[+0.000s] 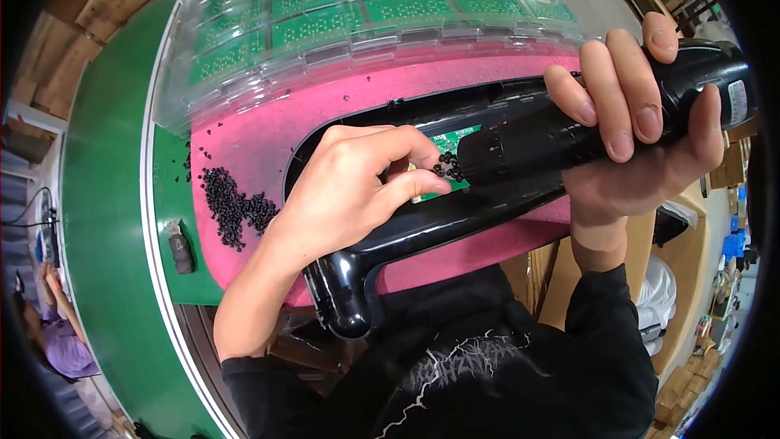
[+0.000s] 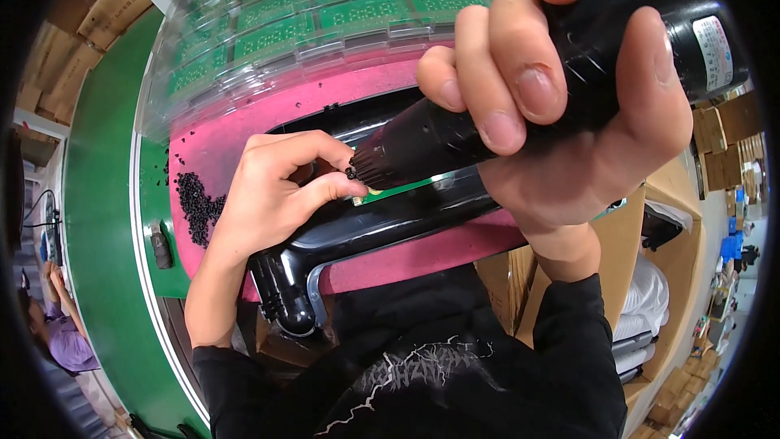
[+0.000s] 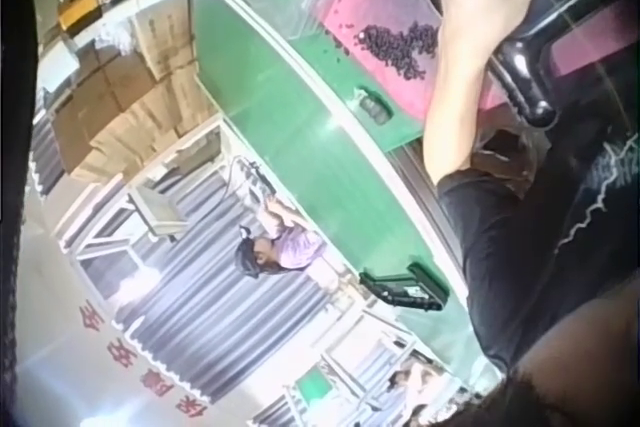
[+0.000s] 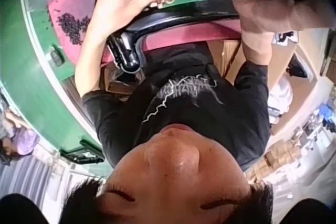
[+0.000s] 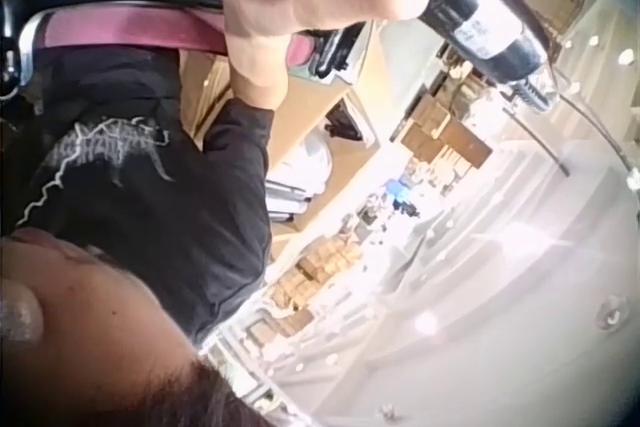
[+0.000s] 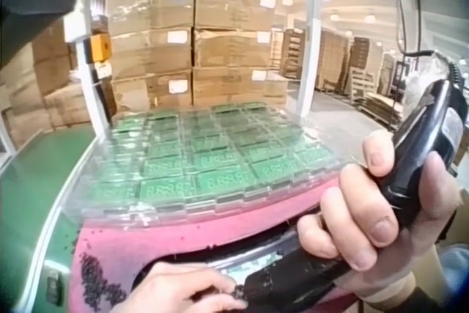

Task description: Assembling electronic components by installing circuit boards into plastic housings and fastening them with an electric screwdriver.

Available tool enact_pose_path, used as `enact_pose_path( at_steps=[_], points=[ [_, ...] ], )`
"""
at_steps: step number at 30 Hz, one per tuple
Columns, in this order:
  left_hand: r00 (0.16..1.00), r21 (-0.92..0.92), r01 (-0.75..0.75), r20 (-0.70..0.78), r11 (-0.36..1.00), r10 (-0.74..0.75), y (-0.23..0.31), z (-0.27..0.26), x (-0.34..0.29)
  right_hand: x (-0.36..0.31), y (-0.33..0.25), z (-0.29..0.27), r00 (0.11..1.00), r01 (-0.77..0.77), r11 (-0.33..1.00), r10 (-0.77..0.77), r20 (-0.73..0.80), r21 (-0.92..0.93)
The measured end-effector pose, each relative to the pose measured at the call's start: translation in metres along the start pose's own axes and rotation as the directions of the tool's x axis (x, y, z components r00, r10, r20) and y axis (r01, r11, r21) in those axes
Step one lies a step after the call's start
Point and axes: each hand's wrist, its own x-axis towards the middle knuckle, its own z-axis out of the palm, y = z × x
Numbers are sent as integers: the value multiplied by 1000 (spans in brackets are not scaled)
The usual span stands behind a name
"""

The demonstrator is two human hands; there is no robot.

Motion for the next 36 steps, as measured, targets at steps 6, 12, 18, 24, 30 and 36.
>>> enact_pose_path(
  at_steps=[6,12,18,24,30,36],
  points=[
    [995,-29,-77,-69,997,75,-8,3,0,-1,3,-3,996,-28,999,30,80,-29],
    [936,306,-226,-194,925,293,-13,5,1,2,15,-18,996,-34,997,39,80,-66],
    [909,283,80,-414,956,47,-13,-2,1,-5,30,-24,1000,-23,963,22,-9,-270],
    [931,191,121,-362,974,-44,-14,2,1,-7,47,-22,1000,-19,963,14,-21,-268],
    [941,220,147,-331,964,-68,-17,4,-1,-7,60,-17,996,-76,937,59,-62,-341],
    [950,226,168,-297,960,-96,-9,2,0,8,58,-11,972,-212,866,236,-4,-454]
  ],
)
